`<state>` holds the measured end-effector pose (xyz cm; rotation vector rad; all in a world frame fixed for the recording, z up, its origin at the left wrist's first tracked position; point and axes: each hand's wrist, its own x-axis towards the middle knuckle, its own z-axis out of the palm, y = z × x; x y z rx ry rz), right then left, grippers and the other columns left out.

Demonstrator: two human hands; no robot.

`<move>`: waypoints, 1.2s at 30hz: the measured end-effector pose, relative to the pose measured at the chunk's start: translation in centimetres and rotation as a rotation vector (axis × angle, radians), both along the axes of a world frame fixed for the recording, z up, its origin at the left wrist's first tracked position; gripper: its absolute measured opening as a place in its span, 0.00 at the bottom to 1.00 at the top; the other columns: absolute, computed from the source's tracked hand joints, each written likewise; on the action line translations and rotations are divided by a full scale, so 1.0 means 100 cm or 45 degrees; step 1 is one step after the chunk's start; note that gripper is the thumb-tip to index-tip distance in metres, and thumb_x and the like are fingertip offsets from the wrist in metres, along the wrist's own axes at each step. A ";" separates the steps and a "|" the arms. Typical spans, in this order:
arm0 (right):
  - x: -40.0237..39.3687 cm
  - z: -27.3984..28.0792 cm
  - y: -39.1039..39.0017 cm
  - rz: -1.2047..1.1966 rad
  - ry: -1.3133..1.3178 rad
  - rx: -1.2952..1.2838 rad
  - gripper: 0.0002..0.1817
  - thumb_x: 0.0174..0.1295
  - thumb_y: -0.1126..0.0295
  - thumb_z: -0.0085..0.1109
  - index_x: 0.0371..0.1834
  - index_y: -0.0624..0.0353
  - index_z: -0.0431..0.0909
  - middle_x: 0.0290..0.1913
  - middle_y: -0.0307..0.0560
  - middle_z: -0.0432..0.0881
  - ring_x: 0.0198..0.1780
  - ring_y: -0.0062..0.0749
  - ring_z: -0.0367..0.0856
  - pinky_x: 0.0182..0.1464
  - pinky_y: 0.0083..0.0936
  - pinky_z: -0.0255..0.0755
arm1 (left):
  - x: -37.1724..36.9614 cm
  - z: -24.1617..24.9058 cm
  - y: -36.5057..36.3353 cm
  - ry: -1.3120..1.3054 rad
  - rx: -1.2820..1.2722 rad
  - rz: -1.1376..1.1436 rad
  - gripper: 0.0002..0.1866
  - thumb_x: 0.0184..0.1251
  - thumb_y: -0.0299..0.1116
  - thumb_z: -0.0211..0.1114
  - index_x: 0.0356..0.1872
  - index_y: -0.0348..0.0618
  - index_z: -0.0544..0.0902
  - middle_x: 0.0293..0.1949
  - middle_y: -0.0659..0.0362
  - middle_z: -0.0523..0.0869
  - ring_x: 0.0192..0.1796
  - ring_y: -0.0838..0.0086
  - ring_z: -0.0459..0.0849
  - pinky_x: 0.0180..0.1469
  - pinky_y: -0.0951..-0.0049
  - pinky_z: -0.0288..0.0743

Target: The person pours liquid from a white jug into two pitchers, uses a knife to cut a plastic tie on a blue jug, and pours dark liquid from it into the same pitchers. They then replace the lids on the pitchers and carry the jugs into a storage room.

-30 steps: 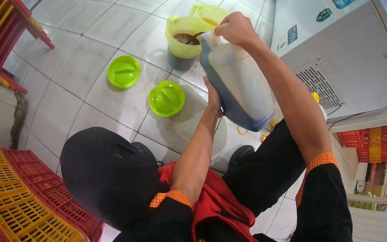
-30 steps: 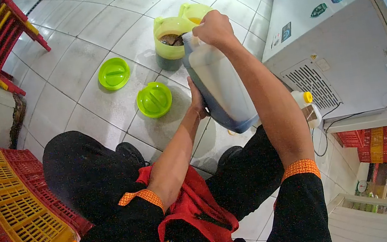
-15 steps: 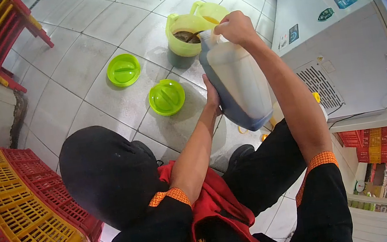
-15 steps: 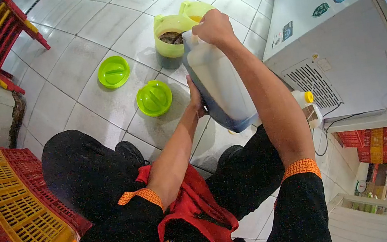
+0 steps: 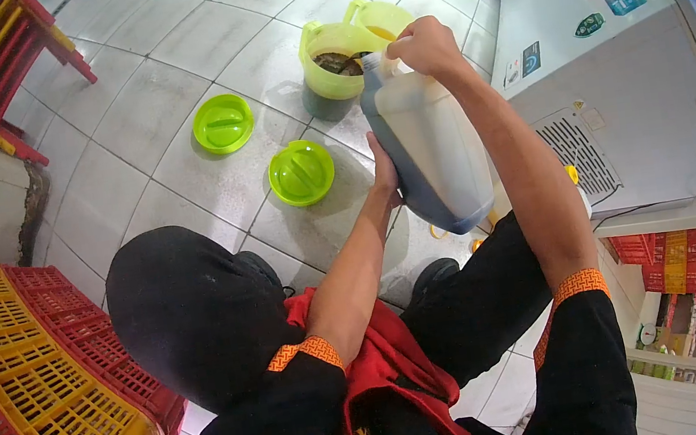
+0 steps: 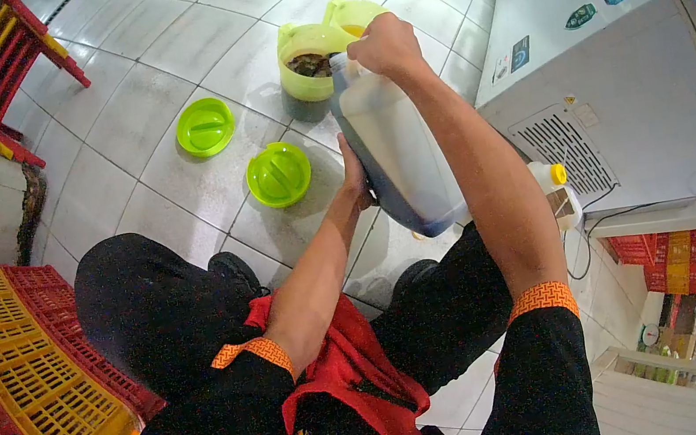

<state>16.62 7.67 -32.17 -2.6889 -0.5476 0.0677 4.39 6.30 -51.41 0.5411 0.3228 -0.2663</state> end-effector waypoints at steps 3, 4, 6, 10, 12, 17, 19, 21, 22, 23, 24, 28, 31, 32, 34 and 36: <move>-0.001 0.002 -0.001 -0.007 0.023 -0.012 0.17 0.42 0.63 0.68 0.31 0.67 0.85 0.29 0.56 0.85 0.32 0.39 0.84 0.39 0.30 0.76 | 0.005 -0.012 -0.002 0.011 -0.060 -0.007 0.63 0.40 0.89 0.18 0.73 0.55 0.57 0.73 0.49 0.57 0.72 0.47 0.55 0.62 0.25 0.45; -0.002 0.003 -0.001 -0.007 0.040 -0.018 0.17 0.42 0.63 0.68 0.31 0.67 0.85 0.29 0.56 0.85 0.32 0.39 0.84 0.39 0.30 0.76 | 0.005 -0.012 -0.002 0.014 -0.093 -0.008 0.63 0.40 0.89 0.18 0.73 0.55 0.57 0.73 0.49 0.57 0.72 0.47 0.55 0.62 0.26 0.45; -0.001 0.001 -0.001 -0.001 0.018 -0.017 0.17 0.42 0.63 0.68 0.32 0.67 0.86 0.30 0.56 0.85 0.32 0.39 0.84 0.39 0.30 0.76 | 0.006 -0.012 -0.001 0.016 -0.063 -0.001 0.63 0.41 0.89 0.19 0.73 0.55 0.57 0.73 0.49 0.58 0.72 0.47 0.56 0.62 0.26 0.46; -0.004 0.001 0.000 -0.006 -0.009 0.006 0.18 0.43 0.63 0.68 0.33 0.67 0.86 0.31 0.56 0.85 0.34 0.39 0.84 0.41 0.29 0.76 | 0.005 -0.006 0.004 -0.034 -0.052 0.014 0.63 0.40 0.89 0.20 0.73 0.56 0.58 0.72 0.49 0.59 0.72 0.47 0.57 0.60 0.24 0.47; -0.006 0.006 -0.001 -0.008 0.017 0.011 0.19 0.43 0.63 0.68 0.34 0.67 0.85 0.32 0.56 0.85 0.35 0.39 0.84 0.41 0.29 0.76 | 0.006 -0.003 0.007 -0.030 0.003 0.038 0.62 0.41 0.89 0.20 0.73 0.55 0.59 0.72 0.49 0.60 0.71 0.47 0.59 0.62 0.26 0.49; -0.008 0.010 -0.008 -0.047 0.059 0.064 0.19 0.44 0.63 0.68 0.35 0.67 0.85 0.33 0.54 0.85 0.35 0.37 0.82 0.40 0.28 0.75 | 0.012 -0.001 0.020 -0.010 -0.121 0.176 0.49 0.63 0.75 0.23 0.70 0.47 0.62 0.65 0.50 0.71 0.65 0.59 0.71 0.67 0.61 0.63; -0.005 0.008 -0.013 -0.061 0.134 0.147 0.20 0.44 0.65 0.69 0.38 0.68 0.84 0.32 0.52 0.84 0.33 0.34 0.81 0.37 0.28 0.74 | 0.021 -0.018 0.024 -0.171 0.005 0.262 0.49 0.63 0.75 0.24 0.71 0.45 0.60 0.65 0.50 0.71 0.64 0.60 0.72 0.67 0.64 0.63; -0.005 0.007 -0.021 -0.101 0.155 0.213 0.20 0.45 0.66 0.69 0.41 0.69 0.83 0.31 0.50 0.83 0.33 0.32 0.80 0.37 0.27 0.73 | 0.033 -0.032 0.028 -0.151 0.065 0.319 0.50 0.63 0.76 0.25 0.69 0.43 0.64 0.64 0.49 0.73 0.63 0.60 0.73 0.66 0.65 0.63; -0.006 0.006 -0.025 -0.141 0.175 0.280 0.21 0.45 0.68 0.69 0.43 0.69 0.82 0.30 0.49 0.81 0.32 0.30 0.79 0.36 0.27 0.72 | 0.039 -0.041 0.030 -0.133 0.127 0.375 0.51 0.62 0.76 0.26 0.67 0.41 0.67 0.62 0.49 0.75 0.61 0.60 0.75 0.65 0.67 0.64; -0.010 0.007 -0.029 -0.151 0.179 0.277 0.21 0.45 0.68 0.69 0.43 0.69 0.82 0.30 0.49 0.81 0.32 0.30 0.79 0.36 0.27 0.72 | 0.048 -0.064 0.034 -0.128 0.123 0.365 0.51 0.62 0.76 0.26 0.67 0.41 0.67 0.62 0.49 0.75 0.61 0.60 0.75 0.65 0.67 0.64; -0.015 0.009 -0.033 -0.184 0.274 0.378 0.21 0.46 0.70 0.68 0.44 0.70 0.80 0.29 0.48 0.80 0.31 0.29 0.78 0.35 0.26 0.71 | 0.061 -0.093 0.041 -0.055 0.293 0.310 0.49 0.63 0.75 0.28 0.68 0.41 0.66 0.62 0.50 0.74 0.62 0.62 0.74 0.65 0.66 0.64; -0.028 0.004 -0.052 -0.208 0.601 0.554 0.18 0.48 0.75 0.65 0.44 0.71 0.80 0.26 0.44 0.78 0.29 0.26 0.75 0.33 0.25 0.68 | 0.084 -0.104 0.053 0.038 0.376 0.472 0.53 0.61 0.77 0.28 0.49 0.35 0.83 0.47 0.48 0.85 0.54 0.62 0.80 0.59 0.67 0.67; -0.035 -0.008 -0.068 -0.217 0.739 0.477 0.10 0.47 0.77 0.64 0.33 0.70 0.79 0.25 0.43 0.78 0.30 0.27 0.74 0.37 0.25 0.67 | 0.087 -0.065 0.057 0.200 0.465 0.560 0.48 0.66 0.71 0.30 0.44 0.32 0.84 0.44 0.45 0.84 0.50 0.57 0.80 0.57 0.62 0.68; -0.042 -0.009 -0.070 -0.259 0.758 0.457 0.07 0.47 0.78 0.64 0.29 0.68 0.79 0.25 0.43 0.78 0.30 0.27 0.75 0.39 0.25 0.67 | 0.089 -0.062 0.054 0.313 0.695 0.637 0.45 0.68 0.69 0.31 0.42 0.33 0.84 0.43 0.44 0.84 0.49 0.53 0.80 0.56 0.60 0.68; -0.046 -0.009 -0.072 -0.302 0.780 0.431 0.06 0.48 0.78 0.64 0.27 0.66 0.77 0.25 0.44 0.78 0.32 0.28 0.76 0.43 0.24 0.67 | 0.090 -0.061 0.046 0.482 0.831 0.717 0.41 0.69 0.65 0.33 0.41 0.34 0.83 0.43 0.43 0.84 0.49 0.51 0.80 0.54 0.57 0.68; -0.044 -0.019 -0.081 -0.394 0.886 0.567 0.08 0.50 0.77 0.64 0.32 0.67 0.77 0.29 0.44 0.77 0.36 0.29 0.76 0.44 0.24 0.67 | 0.092 -0.066 0.039 0.660 0.964 0.783 0.37 0.71 0.61 0.36 0.39 0.35 0.83 0.42 0.43 0.84 0.48 0.48 0.79 0.53 0.55 0.68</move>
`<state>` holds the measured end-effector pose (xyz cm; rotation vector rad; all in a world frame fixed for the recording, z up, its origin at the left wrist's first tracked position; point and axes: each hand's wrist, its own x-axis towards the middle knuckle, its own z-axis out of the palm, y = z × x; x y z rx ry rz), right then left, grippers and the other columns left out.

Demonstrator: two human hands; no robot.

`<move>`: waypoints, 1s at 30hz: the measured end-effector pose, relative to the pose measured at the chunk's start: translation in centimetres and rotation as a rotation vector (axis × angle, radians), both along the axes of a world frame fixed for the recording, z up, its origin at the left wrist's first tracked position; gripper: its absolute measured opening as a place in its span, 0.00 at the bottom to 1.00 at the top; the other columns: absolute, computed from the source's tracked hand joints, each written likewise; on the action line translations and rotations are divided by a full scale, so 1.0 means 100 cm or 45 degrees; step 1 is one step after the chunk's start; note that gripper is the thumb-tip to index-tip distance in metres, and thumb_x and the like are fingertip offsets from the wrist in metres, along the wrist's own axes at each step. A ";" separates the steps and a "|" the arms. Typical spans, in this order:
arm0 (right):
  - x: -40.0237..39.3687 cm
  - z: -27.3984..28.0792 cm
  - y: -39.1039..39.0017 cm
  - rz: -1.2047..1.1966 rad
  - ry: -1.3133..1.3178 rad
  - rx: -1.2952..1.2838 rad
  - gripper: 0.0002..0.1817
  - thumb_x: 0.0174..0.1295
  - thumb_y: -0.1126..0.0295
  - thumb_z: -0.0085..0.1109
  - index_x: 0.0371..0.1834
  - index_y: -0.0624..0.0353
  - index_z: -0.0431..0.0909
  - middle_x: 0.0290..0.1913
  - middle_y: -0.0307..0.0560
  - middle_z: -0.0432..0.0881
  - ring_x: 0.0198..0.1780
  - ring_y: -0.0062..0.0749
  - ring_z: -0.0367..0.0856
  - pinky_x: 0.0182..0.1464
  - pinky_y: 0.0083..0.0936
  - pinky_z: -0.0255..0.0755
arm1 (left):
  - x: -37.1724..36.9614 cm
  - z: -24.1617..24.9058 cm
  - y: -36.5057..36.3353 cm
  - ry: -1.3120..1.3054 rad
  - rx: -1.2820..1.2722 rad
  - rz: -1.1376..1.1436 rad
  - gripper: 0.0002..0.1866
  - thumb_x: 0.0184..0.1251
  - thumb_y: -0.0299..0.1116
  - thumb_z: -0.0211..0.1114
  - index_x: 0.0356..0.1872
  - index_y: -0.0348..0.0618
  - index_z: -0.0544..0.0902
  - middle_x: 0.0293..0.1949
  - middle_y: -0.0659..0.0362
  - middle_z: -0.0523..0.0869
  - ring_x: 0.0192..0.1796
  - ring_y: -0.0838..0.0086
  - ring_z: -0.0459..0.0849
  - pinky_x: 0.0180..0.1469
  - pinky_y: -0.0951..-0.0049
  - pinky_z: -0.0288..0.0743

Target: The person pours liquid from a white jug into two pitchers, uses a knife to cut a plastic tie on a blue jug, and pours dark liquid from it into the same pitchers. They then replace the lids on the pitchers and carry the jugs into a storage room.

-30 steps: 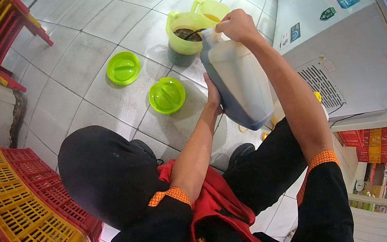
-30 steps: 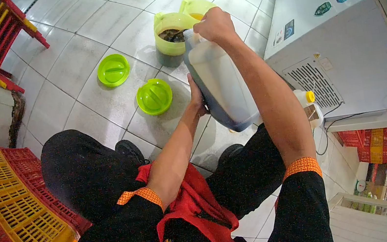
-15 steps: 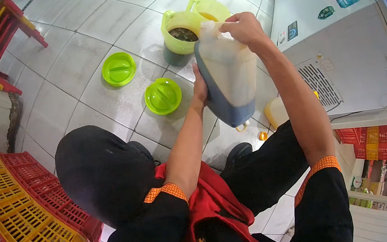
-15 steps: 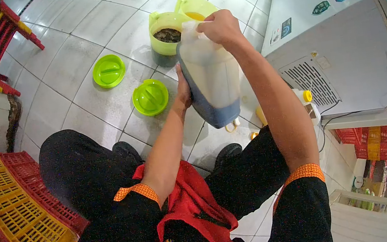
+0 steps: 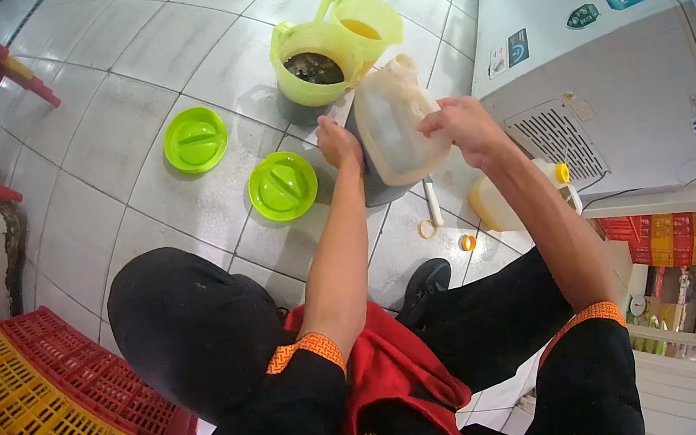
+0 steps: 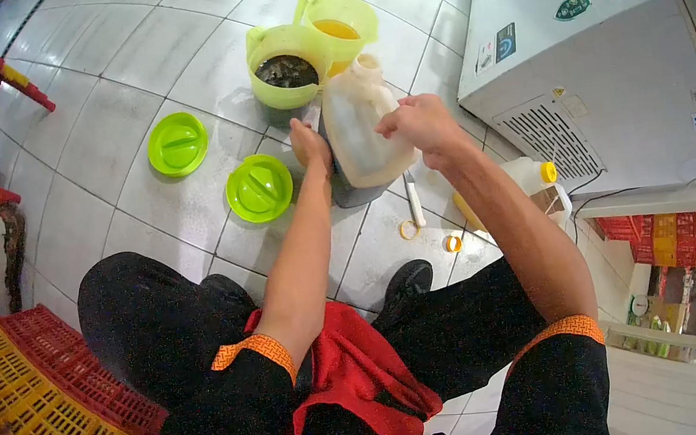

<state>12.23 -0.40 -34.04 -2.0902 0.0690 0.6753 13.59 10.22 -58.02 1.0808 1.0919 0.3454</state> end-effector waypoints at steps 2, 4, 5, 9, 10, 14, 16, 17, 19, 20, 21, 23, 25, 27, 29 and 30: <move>-0.003 0.000 -0.002 -0.037 0.045 0.000 0.09 0.50 0.77 0.64 0.34 0.66 0.76 0.31 0.45 0.77 0.37 0.30 0.76 0.45 0.25 0.68 | 0.002 -0.006 -0.009 0.064 0.132 0.115 0.32 0.71 0.56 0.40 0.37 0.36 0.83 0.41 0.45 0.85 0.48 0.48 0.80 0.51 0.54 0.68; -0.007 0.000 -0.006 -0.091 0.088 0.005 0.10 0.51 0.77 0.63 0.36 0.66 0.76 0.33 0.45 0.78 0.39 0.30 0.77 0.46 0.26 0.69 | 0.007 0.000 -0.012 0.039 0.072 0.033 0.31 0.70 0.55 0.41 0.36 0.36 0.83 0.41 0.45 0.85 0.47 0.49 0.80 0.50 0.54 0.69; -0.008 -0.001 -0.010 -0.130 0.151 0.062 0.11 0.52 0.77 0.63 0.38 0.67 0.76 0.35 0.46 0.78 0.39 0.30 0.77 0.48 0.27 0.69 | 0.010 -0.001 -0.013 0.008 0.013 -0.027 0.30 0.70 0.54 0.42 0.36 0.37 0.83 0.40 0.45 0.85 0.47 0.50 0.81 0.49 0.55 0.70; -0.019 -0.007 -0.026 -0.210 0.301 0.220 0.12 0.54 0.77 0.62 0.41 0.67 0.75 0.38 0.47 0.79 0.42 0.32 0.79 0.49 0.30 0.71 | 0.033 -0.042 -0.008 -0.076 0.137 -0.462 0.29 0.70 0.54 0.43 0.29 0.40 0.84 0.37 0.47 0.85 0.44 0.54 0.82 0.49 0.56 0.70; -0.019 -0.008 -0.033 -0.180 0.299 0.214 0.13 0.55 0.75 0.62 0.42 0.67 0.76 0.39 0.48 0.80 0.42 0.32 0.79 0.49 0.30 0.71 | 0.039 -0.057 -0.011 -0.059 0.264 -0.537 0.29 0.70 0.55 0.44 0.28 0.42 0.85 0.36 0.48 0.85 0.43 0.56 0.82 0.49 0.56 0.70; -0.011 -0.022 -0.055 0.035 0.236 0.116 0.18 0.57 0.66 0.65 0.44 0.70 0.78 0.43 0.51 0.80 0.43 0.32 0.79 0.50 0.28 0.72 | 0.026 -0.003 -0.008 -0.231 0.360 -0.664 0.23 0.68 0.51 0.51 0.28 0.39 0.81 0.30 0.55 0.83 0.33 0.66 0.79 0.41 0.64 0.72; -0.006 -0.013 -0.069 0.113 0.206 0.113 0.21 0.58 0.62 0.65 0.45 0.71 0.78 0.43 0.51 0.80 0.43 0.32 0.79 0.50 0.28 0.73 | 0.039 -0.043 -0.003 -0.271 0.328 -0.562 0.22 0.67 0.49 0.54 0.30 0.38 0.81 0.29 0.56 0.83 0.31 0.69 0.78 0.38 0.68 0.71; 0.001 0.002 -0.076 0.299 0.207 0.059 0.23 0.60 0.57 0.62 0.45 0.71 0.77 0.43 0.50 0.80 0.43 0.32 0.79 0.49 0.28 0.73 | 0.045 -0.056 0.005 -0.355 0.203 -0.600 0.21 0.67 0.49 0.55 0.32 0.39 0.82 0.31 0.55 0.83 0.32 0.70 0.79 0.40 0.69 0.72; 0.018 0.001 -0.103 0.614 0.082 0.039 0.31 0.63 0.46 0.55 0.49 0.69 0.76 0.41 0.50 0.80 0.39 0.30 0.79 0.41 0.28 0.74 | 0.047 -0.046 0.004 -0.433 0.096 -0.644 0.20 0.66 0.48 0.56 0.35 0.39 0.82 0.34 0.55 0.84 0.34 0.70 0.80 0.41 0.70 0.73; 0.024 -0.009 -0.125 0.595 0.086 0.061 0.31 0.63 0.46 0.55 0.49 0.69 0.76 0.41 0.50 0.80 0.39 0.30 0.79 0.41 0.28 0.74 | 0.033 -0.015 0.001 -0.429 -0.017 -0.764 0.22 0.68 0.50 0.53 0.41 0.39 0.81 0.37 0.55 0.84 0.37 0.71 0.82 0.44 0.69 0.75; 0.028 -0.019 -0.146 0.713 0.125 -0.143 0.31 0.63 0.46 0.56 0.51 0.68 0.75 0.40 0.51 0.80 0.36 0.30 0.80 0.39 0.28 0.74 | 0.021 0.015 -0.004 -0.422 -0.137 -0.881 0.24 0.70 0.52 0.50 0.46 0.39 0.80 0.41 0.54 0.84 0.40 0.71 0.83 0.48 0.69 0.76; 0.022 -0.049 -0.185 0.803 0.278 -0.460 0.32 0.61 0.46 0.57 0.54 0.66 0.73 0.36 0.52 0.80 0.31 0.30 0.79 0.35 0.29 0.74 | 0.010 0.065 -0.015 -0.526 -0.360 -0.953 0.27 0.72 0.53 0.46 0.51 0.38 0.78 0.44 0.53 0.83 0.43 0.70 0.83 0.51 0.68 0.76; 0.001 -0.121 -0.227 0.780 0.313 -0.713 0.31 0.59 0.49 0.60 0.55 0.66 0.73 0.32 0.56 0.81 0.33 0.39 0.81 0.37 0.35 0.75 | 0.005 0.102 -0.021 -0.628 -0.480 -1.130 0.32 0.75 0.57 0.36 0.57 0.38 0.73 0.49 0.53 0.82 0.50 0.69 0.82 0.55 0.65 0.76; -0.030 -0.177 -0.249 0.695 0.059 -1.062 0.21 0.50 0.63 0.63 0.42 0.69 0.80 0.44 0.65 0.81 0.48 0.51 0.81 0.49 0.42 0.74 | 0.011 0.092 -0.016 -0.663 -0.431 -1.141 0.32 0.75 0.58 0.37 0.59 0.38 0.70 0.51 0.53 0.80 0.51 0.68 0.81 0.55 0.65 0.75; -0.051 -0.230 -0.262 0.573 -0.192 -1.070 0.21 0.50 0.64 0.61 0.45 0.68 0.78 0.47 0.65 0.79 0.52 0.53 0.78 0.52 0.42 0.73 | 0.016 0.073 -0.011 -0.643 -0.369 -1.142 0.36 0.73 0.61 0.39 0.65 0.37 0.61 0.57 0.49 0.76 0.57 0.66 0.77 0.59 0.66 0.72; -0.055 -0.250 -0.265 0.426 -0.432 -1.104 0.22 0.51 0.66 0.60 0.48 0.67 0.76 0.50 0.65 0.77 0.56 0.55 0.75 0.55 0.42 0.71 | 0.021 0.064 -0.010 -0.635 -0.348 -1.148 0.36 0.73 0.61 0.39 0.65 0.37 0.61 0.57 0.49 0.76 0.57 0.66 0.77 0.59 0.66 0.72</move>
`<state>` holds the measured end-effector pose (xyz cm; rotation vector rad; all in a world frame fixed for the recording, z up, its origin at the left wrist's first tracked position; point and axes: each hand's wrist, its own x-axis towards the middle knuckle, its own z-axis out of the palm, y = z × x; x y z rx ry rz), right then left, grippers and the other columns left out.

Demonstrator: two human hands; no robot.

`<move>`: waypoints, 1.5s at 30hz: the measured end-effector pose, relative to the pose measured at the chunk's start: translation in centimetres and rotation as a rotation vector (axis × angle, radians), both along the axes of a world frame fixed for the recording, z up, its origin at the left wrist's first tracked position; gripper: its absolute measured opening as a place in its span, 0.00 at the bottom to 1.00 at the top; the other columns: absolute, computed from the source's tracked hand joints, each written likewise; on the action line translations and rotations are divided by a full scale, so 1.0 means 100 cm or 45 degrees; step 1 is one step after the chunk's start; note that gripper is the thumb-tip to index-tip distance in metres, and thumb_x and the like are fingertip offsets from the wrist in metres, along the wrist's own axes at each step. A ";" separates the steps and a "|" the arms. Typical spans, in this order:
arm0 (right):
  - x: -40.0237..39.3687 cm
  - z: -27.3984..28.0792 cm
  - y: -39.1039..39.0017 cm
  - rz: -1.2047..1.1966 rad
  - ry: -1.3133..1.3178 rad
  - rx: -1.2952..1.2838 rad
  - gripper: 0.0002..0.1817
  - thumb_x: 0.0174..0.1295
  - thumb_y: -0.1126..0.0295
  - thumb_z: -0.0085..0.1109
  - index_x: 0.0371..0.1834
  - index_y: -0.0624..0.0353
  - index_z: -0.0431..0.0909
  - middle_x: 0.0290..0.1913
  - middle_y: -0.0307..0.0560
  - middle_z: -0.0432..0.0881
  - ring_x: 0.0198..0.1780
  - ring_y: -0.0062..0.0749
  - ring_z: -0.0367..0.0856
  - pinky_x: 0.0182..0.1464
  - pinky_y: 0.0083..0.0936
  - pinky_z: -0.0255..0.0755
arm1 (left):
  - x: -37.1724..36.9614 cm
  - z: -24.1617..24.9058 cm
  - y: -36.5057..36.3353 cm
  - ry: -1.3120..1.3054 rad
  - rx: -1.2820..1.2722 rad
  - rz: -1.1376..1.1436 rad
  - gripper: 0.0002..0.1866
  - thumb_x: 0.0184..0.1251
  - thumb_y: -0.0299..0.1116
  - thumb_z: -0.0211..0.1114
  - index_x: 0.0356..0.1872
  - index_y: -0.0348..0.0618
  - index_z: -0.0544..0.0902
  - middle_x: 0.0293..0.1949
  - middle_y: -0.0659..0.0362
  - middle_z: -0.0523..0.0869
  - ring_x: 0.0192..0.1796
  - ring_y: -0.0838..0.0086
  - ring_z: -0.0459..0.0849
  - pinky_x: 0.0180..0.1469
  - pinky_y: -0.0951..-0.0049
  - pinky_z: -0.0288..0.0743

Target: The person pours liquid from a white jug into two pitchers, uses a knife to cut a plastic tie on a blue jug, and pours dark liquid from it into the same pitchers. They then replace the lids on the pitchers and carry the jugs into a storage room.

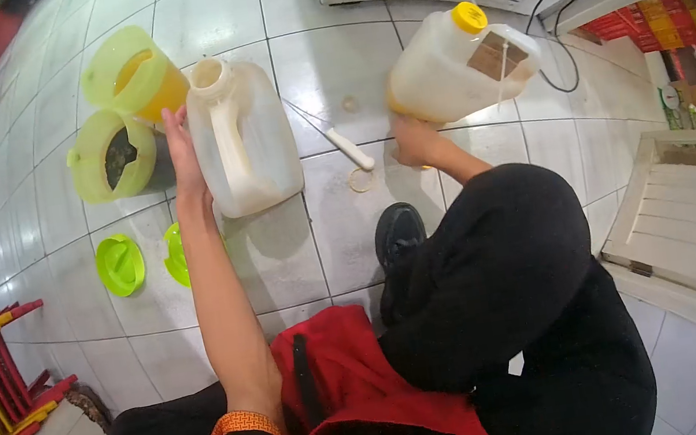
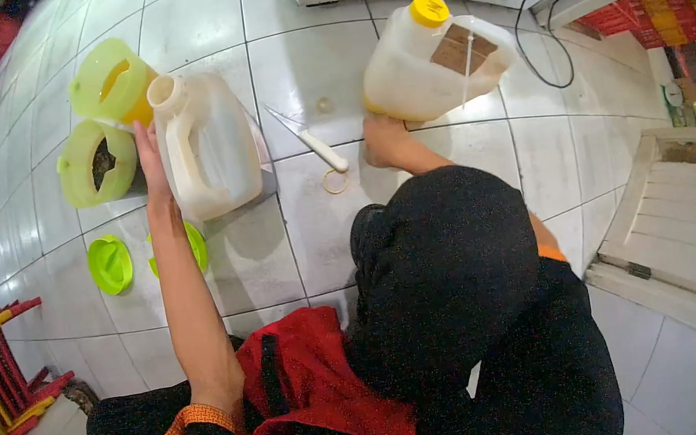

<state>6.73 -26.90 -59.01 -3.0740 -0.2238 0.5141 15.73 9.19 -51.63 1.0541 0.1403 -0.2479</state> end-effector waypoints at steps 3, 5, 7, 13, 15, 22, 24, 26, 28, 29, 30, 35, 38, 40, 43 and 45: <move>0.023 -0.002 0.023 -0.128 -0.047 0.397 0.26 0.51 0.66 0.61 0.53 0.68 0.69 0.52 0.67 0.72 0.55 0.61 0.72 0.57 0.45 0.69 | 0.009 -0.009 -0.001 -0.068 0.040 -0.036 0.40 0.71 0.64 0.42 0.68 0.37 0.55 0.59 0.46 0.73 0.60 0.65 0.74 0.62 0.66 0.69; 0.042 -0.013 0.036 -0.140 -0.314 0.592 0.22 0.52 0.69 0.60 0.48 0.69 0.70 0.49 0.66 0.73 0.51 0.62 0.74 0.56 0.46 0.70 | 0.011 0.001 -0.009 0.132 0.052 0.021 0.37 0.73 0.61 0.41 0.66 0.37 0.62 0.58 0.52 0.76 0.56 0.66 0.77 0.60 0.66 0.70; 0.064 -0.018 0.049 -0.280 -0.281 0.595 0.23 0.52 0.70 0.61 0.50 0.69 0.67 0.47 0.65 0.72 0.49 0.63 0.75 0.53 0.46 0.72 | 0.012 0.009 -0.011 0.107 0.169 0.019 0.39 0.69 0.63 0.45 0.68 0.40 0.58 0.60 0.48 0.72 0.59 0.63 0.74 0.62 0.64 0.68; 0.080 -0.033 0.060 -0.293 -0.285 0.525 0.28 0.50 0.65 0.65 0.52 0.64 0.66 0.48 0.64 0.74 0.50 0.62 0.76 0.49 0.45 0.75 | 0.004 0.033 -0.005 0.108 0.388 0.081 0.39 0.67 0.60 0.52 0.70 0.45 0.56 0.62 0.47 0.69 0.62 0.58 0.71 0.61 0.61 0.65; 0.084 -0.024 0.059 -0.314 -0.285 0.520 0.29 0.50 0.66 0.65 0.54 0.65 0.66 0.47 0.63 0.75 0.49 0.58 0.78 0.49 0.44 0.76 | 0.000 0.050 -0.009 0.091 0.469 0.154 0.37 0.68 0.58 0.53 0.69 0.44 0.57 0.62 0.49 0.70 0.61 0.58 0.73 0.60 0.62 0.65; 0.069 0.110 0.084 -0.706 -0.102 2.012 0.24 0.55 0.74 0.59 0.59 0.62 0.74 0.39 0.46 0.80 0.43 0.30 0.79 0.45 0.28 0.77 | 0.006 0.096 -0.020 -0.178 0.563 0.153 0.23 0.73 0.47 0.50 0.59 0.41 0.71 0.56 0.54 0.77 0.54 0.65 0.79 0.57 0.67 0.69; 0.067 0.145 0.098 -0.463 -0.199 2.098 0.22 0.55 0.75 0.59 0.55 0.61 0.76 0.40 0.43 0.79 0.44 0.26 0.77 0.45 0.25 0.76 | 0.008 0.109 -0.028 -0.244 0.529 0.122 0.22 0.73 0.47 0.50 0.58 0.41 0.73 0.55 0.54 0.78 0.54 0.65 0.79 0.56 0.68 0.69; 0.069 0.165 0.117 -0.201 -0.302 2.175 0.19 0.55 0.76 0.60 0.52 0.60 0.79 0.41 0.40 0.79 0.44 0.23 0.76 0.45 0.23 0.75 | 0.011 0.124 -0.037 -0.336 0.518 0.087 0.20 0.73 0.45 0.50 0.57 0.41 0.74 0.52 0.55 0.81 0.52 0.66 0.80 0.55 0.69 0.69; 0.073 0.175 0.138 -0.050 -0.449 2.275 0.17 0.52 0.77 0.63 0.47 0.60 0.82 0.44 0.39 0.78 0.47 0.22 0.73 0.48 0.24 0.73 | 0.014 0.137 -0.044 -0.377 0.561 0.082 0.20 0.73 0.44 0.50 0.56 0.42 0.75 0.51 0.55 0.81 0.52 0.67 0.81 0.55 0.69 0.69; 0.075 0.174 0.145 -0.045 -0.433 2.248 0.19 0.50 0.78 0.64 0.49 0.59 0.80 0.46 0.40 0.77 0.49 0.22 0.72 0.51 0.25 0.72 | 0.016 0.139 -0.048 -0.415 0.601 0.069 0.19 0.72 0.43 0.51 0.54 0.42 0.76 0.50 0.56 0.82 0.52 0.68 0.81 0.55 0.69 0.70; 0.077 0.170 0.151 -0.037 -0.424 2.257 0.19 0.50 0.78 0.64 0.49 0.59 0.80 0.46 0.40 0.77 0.49 0.22 0.72 0.51 0.25 0.72 | 0.019 0.138 -0.052 -0.413 0.610 0.079 0.19 0.72 0.43 0.51 0.54 0.42 0.76 0.50 0.56 0.82 0.52 0.68 0.81 0.55 0.69 0.70; 0.084 0.154 0.167 -0.030 -0.628 2.414 0.21 0.50 0.75 0.66 0.49 0.60 0.77 0.47 0.41 0.79 0.49 0.25 0.76 0.51 0.26 0.72 | 0.030 0.142 -0.064 -0.398 0.654 -0.141 0.20 0.70 0.46 0.52 0.51 0.42 0.79 0.48 0.56 0.83 0.51 0.69 0.81 0.51 0.71 0.73; 0.083 0.154 0.167 0.028 -0.717 2.281 0.20 0.50 0.75 0.67 0.48 0.61 0.77 0.47 0.41 0.80 0.49 0.26 0.78 0.52 0.26 0.72 | 0.036 0.153 -0.069 -0.309 0.626 -0.167 0.21 0.72 0.48 0.49 0.51 0.40 0.77 0.47 0.55 0.81 0.49 0.68 0.81 0.50 0.69 0.74; 0.082 0.154 0.166 0.035 -0.711 2.275 0.21 0.50 0.74 0.68 0.49 0.61 0.77 0.48 0.42 0.80 0.49 0.26 0.77 0.52 0.26 0.71 | 0.039 0.158 -0.069 -0.272 0.634 -0.140 0.23 0.73 0.49 0.47 0.50 0.38 0.76 0.46 0.53 0.80 0.47 0.66 0.81 0.48 0.67 0.76; 0.084 0.153 0.165 0.033 -0.646 2.250 0.22 0.49 0.73 0.68 0.49 0.59 0.78 0.48 0.43 0.81 0.49 0.27 0.78 0.52 0.27 0.72 | 0.047 0.159 -0.066 -0.290 0.744 -0.187 0.22 0.73 0.48 0.49 0.50 0.38 0.76 0.45 0.53 0.81 0.48 0.66 0.80 0.50 0.67 0.74; 0.086 0.147 0.163 0.101 -0.637 2.144 0.22 0.47 0.72 0.69 0.49 0.58 0.79 0.48 0.44 0.81 0.50 0.28 0.78 0.52 0.27 0.72 | 0.050 0.156 -0.065 -0.313 0.846 -0.203 0.22 0.72 0.50 0.49 0.49 0.41 0.78 0.43 0.57 0.83 0.45 0.71 0.80 0.50 0.70 0.69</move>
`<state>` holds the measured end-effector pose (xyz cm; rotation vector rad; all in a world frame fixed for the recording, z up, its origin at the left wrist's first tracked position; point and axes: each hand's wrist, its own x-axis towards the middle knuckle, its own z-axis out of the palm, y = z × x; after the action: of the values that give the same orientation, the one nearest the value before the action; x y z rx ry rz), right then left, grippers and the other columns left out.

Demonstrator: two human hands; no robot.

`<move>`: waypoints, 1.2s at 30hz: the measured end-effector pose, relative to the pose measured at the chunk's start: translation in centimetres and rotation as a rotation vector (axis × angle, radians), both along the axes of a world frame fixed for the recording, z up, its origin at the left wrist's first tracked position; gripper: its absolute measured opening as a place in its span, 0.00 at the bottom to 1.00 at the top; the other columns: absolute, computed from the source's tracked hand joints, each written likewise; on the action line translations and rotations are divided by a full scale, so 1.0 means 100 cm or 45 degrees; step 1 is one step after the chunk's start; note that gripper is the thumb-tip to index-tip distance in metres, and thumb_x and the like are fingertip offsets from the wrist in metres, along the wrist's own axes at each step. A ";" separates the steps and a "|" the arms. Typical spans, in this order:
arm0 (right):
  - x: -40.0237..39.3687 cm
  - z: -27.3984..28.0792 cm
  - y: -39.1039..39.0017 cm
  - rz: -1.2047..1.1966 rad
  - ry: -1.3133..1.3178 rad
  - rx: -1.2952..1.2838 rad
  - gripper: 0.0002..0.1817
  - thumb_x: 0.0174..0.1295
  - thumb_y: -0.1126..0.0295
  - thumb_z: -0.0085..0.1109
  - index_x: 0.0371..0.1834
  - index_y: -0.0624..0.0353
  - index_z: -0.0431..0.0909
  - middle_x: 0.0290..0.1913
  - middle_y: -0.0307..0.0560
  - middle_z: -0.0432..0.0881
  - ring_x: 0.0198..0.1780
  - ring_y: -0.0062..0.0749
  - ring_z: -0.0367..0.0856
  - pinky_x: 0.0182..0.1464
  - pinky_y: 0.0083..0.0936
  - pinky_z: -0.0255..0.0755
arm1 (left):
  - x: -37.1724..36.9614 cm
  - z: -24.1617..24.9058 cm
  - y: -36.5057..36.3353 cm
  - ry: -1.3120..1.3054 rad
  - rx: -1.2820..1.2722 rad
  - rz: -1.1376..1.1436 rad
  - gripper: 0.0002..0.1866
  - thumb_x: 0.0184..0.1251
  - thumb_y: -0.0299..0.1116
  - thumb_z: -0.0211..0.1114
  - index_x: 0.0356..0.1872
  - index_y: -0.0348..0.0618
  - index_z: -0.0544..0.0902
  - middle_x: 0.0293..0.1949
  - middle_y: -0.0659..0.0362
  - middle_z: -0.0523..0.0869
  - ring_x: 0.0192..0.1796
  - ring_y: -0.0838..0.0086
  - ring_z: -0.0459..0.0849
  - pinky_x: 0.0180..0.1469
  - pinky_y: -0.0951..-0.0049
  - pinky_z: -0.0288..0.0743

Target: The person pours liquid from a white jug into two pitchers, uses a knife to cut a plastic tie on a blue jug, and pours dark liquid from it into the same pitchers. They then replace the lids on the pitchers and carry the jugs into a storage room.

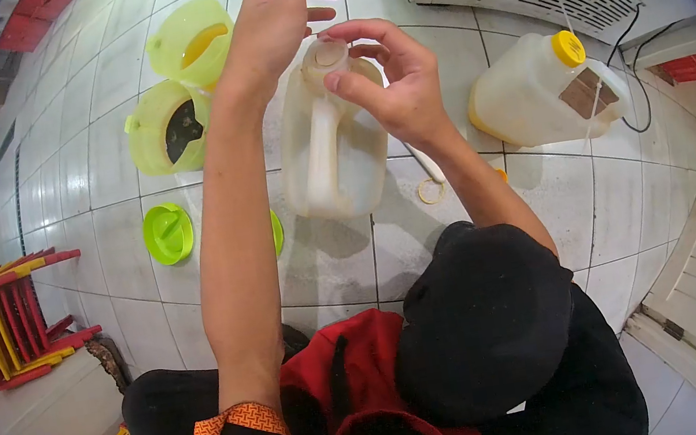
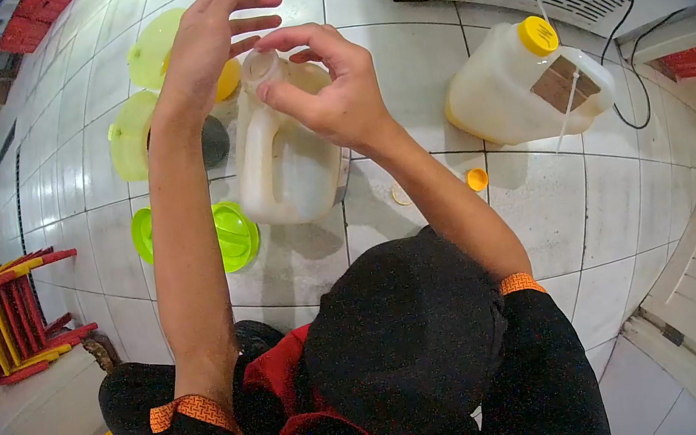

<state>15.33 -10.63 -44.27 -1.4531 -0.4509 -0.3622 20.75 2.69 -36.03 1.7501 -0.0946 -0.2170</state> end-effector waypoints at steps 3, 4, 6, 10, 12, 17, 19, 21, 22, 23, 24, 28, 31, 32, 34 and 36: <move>-0.001 0.002 0.000 0.000 0.004 0.009 0.22 0.47 0.71 0.70 0.48 0.57 0.80 0.47 0.45 0.81 0.49 0.28 0.78 0.53 0.27 0.72 | -0.006 0.001 0.000 -0.048 -0.024 -0.059 0.21 0.70 0.47 0.51 0.51 0.42 0.78 0.48 0.56 0.83 0.49 0.67 0.81 0.51 0.70 0.74; 0.000 0.002 -0.001 -0.006 0.005 0.011 0.22 0.47 0.71 0.70 0.48 0.57 0.80 0.47 0.45 0.81 0.49 0.28 0.78 0.53 0.27 0.72 | -0.007 0.001 -0.001 -0.046 -0.023 -0.065 0.21 0.70 0.47 0.51 0.51 0.42 0.78 0.48 0.56 0.83 0.49 0.67 0.81 0.51 0.70 0.74; 0.000 0.002 -0.003 -0.001 -0.066 -0.049 0.23 0.47 0.70 0.70 0.49 0.58 0.79 0.47 0.43 0.81 0.49 0.29 0.78 0.53 0.27 0.71 | -0.007 0.000 -0.002 -0.067 0.060 -0.068 0.21 0.70 0.49 0.50 0.51 0.44 0.78 0.47 0.57 0.83 0.48 0.68 0.82 0.51 0.70 0.73; -0.011 0.006 -0.017 -0.065 -0.016 0.163 0.22 0.50 0.70 0.67 0.51 0.59 0.77 0.46 0.42 0.81 0.49 0.29 0.77 0.53 0.26 0.71 | 0.000 -0.006 -0.011 -0.099 0.224 -0.069 0.22 0.70 0.49 0.49 0.51 0.42 0.78 0.46 0.57 0.83 0.48 0.69 0.82 0.50 0.70 0.72; -0.022 -0.001 -0.039 -0.160 0.216 0.440 0.21 0.54 0.70 0.63 0.52 0.61 0.76 0.46 0.42 0.81 0.48 0.29 0.77 0.52 0.24 0.71 | 0.007 -0.019 -0.017 -0.233 0.505 -0.184 0.23 0.70 0.50 0.49 0.49 0.40 0.79 0.41 0.55 0.85 0.43 0.68 0.83 0.47 0.69 0.72; -0.072 -0.057 -0.106 -0.367 0.902 -0.275 0.18 0.60 0.66 0.58 0.51 0.65 0.76 0.45 0.47 0.82 0.44 0.33 0.80 0.49 0.29 0.73 | -0.002 -0.008 -0.030 -0.377 0.993 -0.411 0.25 0.70 0.50 0.48 0.43 0.37 0.82 0.31 0.49 0.84 0.35 0.62 0.83 0.42 0.67 0.73; -0.090 -0.079 -0.140 -0.323 1.065 -0.797 0.22 0.61 0.62 0.58 0.55 0.65 0.74 0.49 0.52 0.80 0.49 0.40 0.79 0.52 0.35 0.73 | 0.002 -0.010 -0.027 -0.423 1.096 -0.483 0.25 0.70 0.50 0.47 0.41 0.37 0.83 0.28 0.47 0.84 0.32 0.60 0.82 0.41 0.65 0.73; -0.107 -0.091 -0.141 -0.238 1.210 -1.332 0.26 0.61 0.59 0.57 0.59 0.65 0.71 0.53 0.57 0.79 0.53 0.46 0.78 0.54 0.41 0.72 | 0.005 -0.017 -0.025 -0.582 1.063 -0.529 0.24 0.69 0.48 0.48 0.39 0.36 0.83 0.28 0.45 0.83 0.31 0.54 0.81 0.41 0.63 0.74; -0.114 -0.092 -0.139 -0.334 1.378 -1.588 0.32 0.60 0.56 0.58 0.63 0.64 0.66 0.57 0.62 0.74 0.58 0.54 0.73 0.56 0.48 0.69 | 0.005 -0.019 -0.025 -0.556 1.048 -0.540 0.24 0.69 0.48 0.48 0.39 0.36 0.83 0.28 0.45 0.83 0.31 0.54 0.81 0.41 0.63 0.74; -0.118 -0.093 -0.141 -0.445 1.534 -1.847 0.37 0.59 0.53 0.59 0.68 0.63 0.60 0.61 0.67 0.70 0.63 0.62 0.68 0.59 0.54 0.66 | 0.003 -0.020 -0.024 -0.500 0.966 -0.499 0.22 0.69 0.46 0.48 0.39 0.37 0.83 0.29 0.45 0.83 0.32 0.52 0.81 0.41 0.61 0.73; -0.119 -0.098 -0.146 -0.389 1.679 -1.773 0.43 0.57 0.53 0.61 0.72 0.59 0.52 0.66 0.69 0.62 0.68 0.69 0.58 0.62 0.61 0.62 | 0.003 -0.019 -0.025 -0.453 0.883 -0.467 0.21 0.68 0.45 0.49 0.39 0.38 0.83 0.30 0.45 0.84 0.32 0.49 0.81 0.41 0.60 0.73; -0.132 -0.137 -0.168 -0.240 1.384 -1.817 0.43 0.56 0.57 0.63 0.72 0.51 0.50 0.62 0.78 0.62 0.59 0.73 0.67 0.63 0.53 0.62 | -0.001 -0.011 -0.029 -0.500 1.017 -0.445 0.20 0.68 0.44 0.49 0.39 0.39 0.83 0.30 0.45 0.84 0.32 0.49 0.81 0.41 0.60 0.74; -0.135 -0.159 -0.182 -0.357 1.217 -1.707 0.38 0.55 0.64 0.64 0.69 0.53 0.59 0.61 0.76 0.63 0.59 0.70 0.67 0.60 0.51 0.67 | -0.002 -0.006 -0.035 -0.475 1.316 -0.508 0.20 0.68 0.44 0.49 0.40 0.39 0.83 0.31 0.44 0.83 0.34 0.48 0.81 0.41 0.61 0.73; -0.136 -0.165 -0.190 -0.333 1.143 -1.562 0.34 0.53 0.67 0.64 0.66 0.55 0.64 0.60 0.75 0.64 0.59 0.68 0.68 0.57 0.50 0.69 | 0.002 -0.009 -0.034 -0.432 1.236 -0.570 0.21 0.70 0.46 0.48 0.43 0.39 0.83 0.33 0.45 0.84 0.36 0.51 0.82 0.42 0.62 0.73; -0.140 -0.156 -0.180 -0.437 0.703 -1.416 0.20 0.56 0.72 0.63 0.54 0.61 0.76 0.46 0.58 0.77 0.46 0.47 0.80 0.49 0.41 0.76 | 0.006 -0.017 -0.024 -0.386 1.201 -0.603 0.23 0.71 0.48 0.46 0.46 0.40 0.82 0.35 0.46 0.84 0.38 0.54 0.82 0.43 0.63 0.73; -0.115 -0.102 -0.155 -0.200 0.922 -0.900 0.20 0.57 0.70 0.64 0.53 0.60 0.76 0.44 0.54 0.79 0.45 0.39 0.80 0.47 0.35 0.76 | 0.017 -0.022 -0.015 0.077 0.513 -0.604 0.29 0.74 0.55 0.40 0.54 0.42 0.77 0.43 0.51 0.83 0.44 0.62 0.82 0.47 0.66 0.73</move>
<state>3.80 -26.17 -54.44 -2.1773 0.1549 0.2465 22.46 1.15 -38.24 2.0991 -0.4495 -0.6713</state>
